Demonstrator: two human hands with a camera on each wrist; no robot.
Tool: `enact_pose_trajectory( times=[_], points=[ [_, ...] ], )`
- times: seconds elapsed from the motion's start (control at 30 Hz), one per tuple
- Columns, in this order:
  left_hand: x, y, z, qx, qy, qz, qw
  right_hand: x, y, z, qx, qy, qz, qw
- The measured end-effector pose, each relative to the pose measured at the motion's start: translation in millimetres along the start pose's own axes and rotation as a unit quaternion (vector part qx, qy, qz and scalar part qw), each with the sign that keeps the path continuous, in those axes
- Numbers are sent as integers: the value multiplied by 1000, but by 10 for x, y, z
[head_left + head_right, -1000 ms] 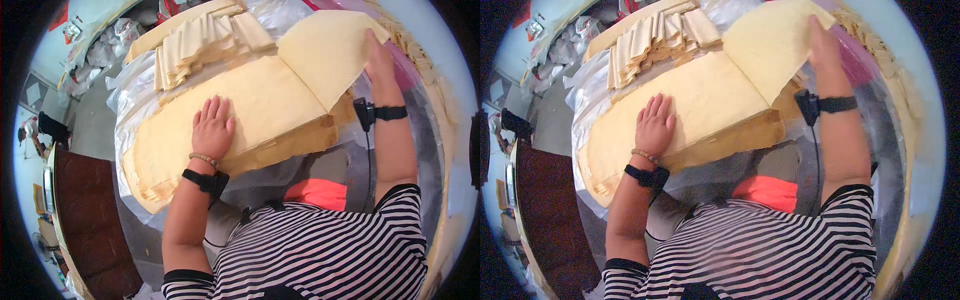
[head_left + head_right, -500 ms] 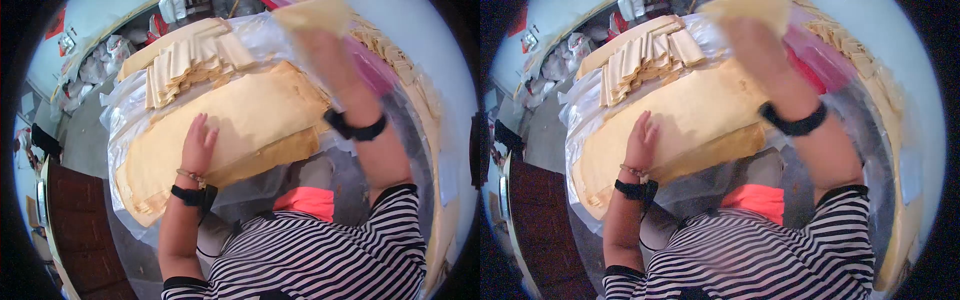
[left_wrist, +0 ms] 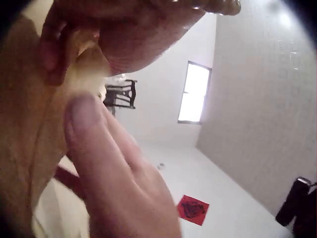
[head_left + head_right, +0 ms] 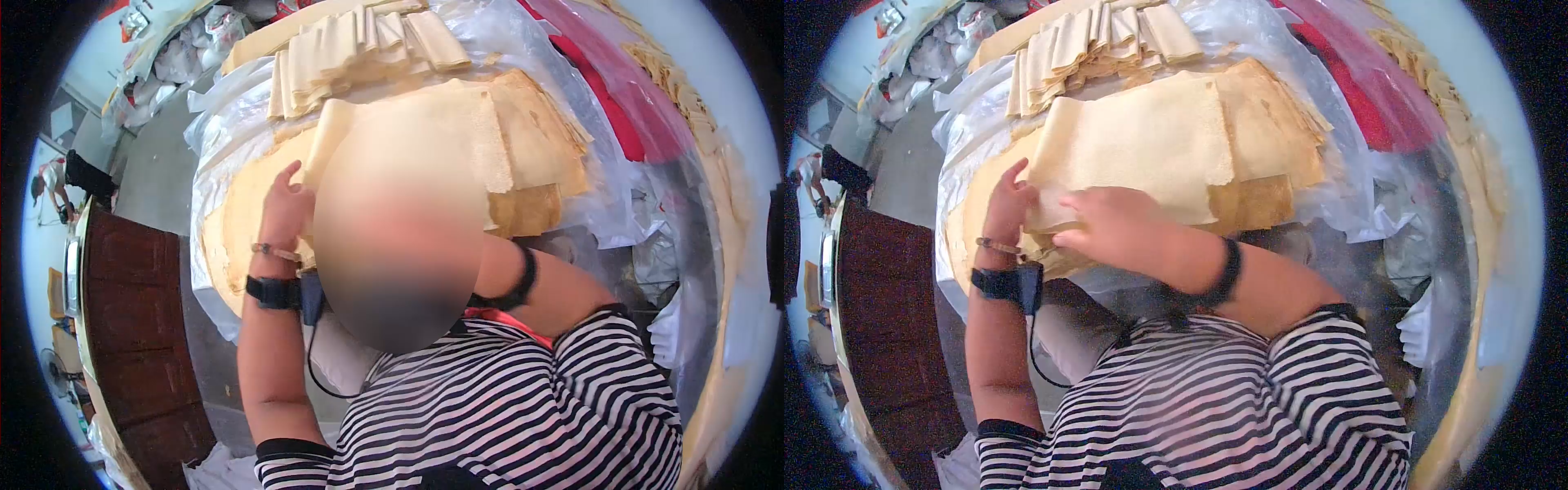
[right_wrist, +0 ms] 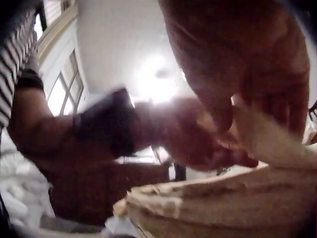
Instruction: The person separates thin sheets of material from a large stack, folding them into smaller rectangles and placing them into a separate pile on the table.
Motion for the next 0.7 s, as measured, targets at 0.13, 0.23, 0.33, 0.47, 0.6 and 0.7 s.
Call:
enact_pose_trajectory(
  times=[0.13,0.23,0.33,0.47,0.6,0.7],
  points=[
    [162,440,320,-66,-62,170,981,-643,560,-915,92,-274,207,935],
    [-302,298,-60,-133,-219,409,876,-1046,375,-1444,78,-381,323,863],
    [-580,-361,-582,37,-378,406,831,-1021,108,-1526,66,-361,416,832],
    [-599,-1095,-1210,108,-352,474,800,-973,-133,-1267,52,-346,539,766],
    [-414,-1173,-1246,14,-364,449,816,-992,-275,-1148,79,-362,561,740],
    [-327,-1034,-1272,2,-381,414,827,-862,-308,-1071,89,-343,538,765]
  ],
)
Point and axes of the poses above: each hand's wrist, its own z-axis towards the middle knuckle, its own y-axis out of the back of the hand, x = y × z, the point moved 4 cm from there along z, towards the middle knuckle, and after that the axes turned 9 degrees about x, right-handed, at the moved point
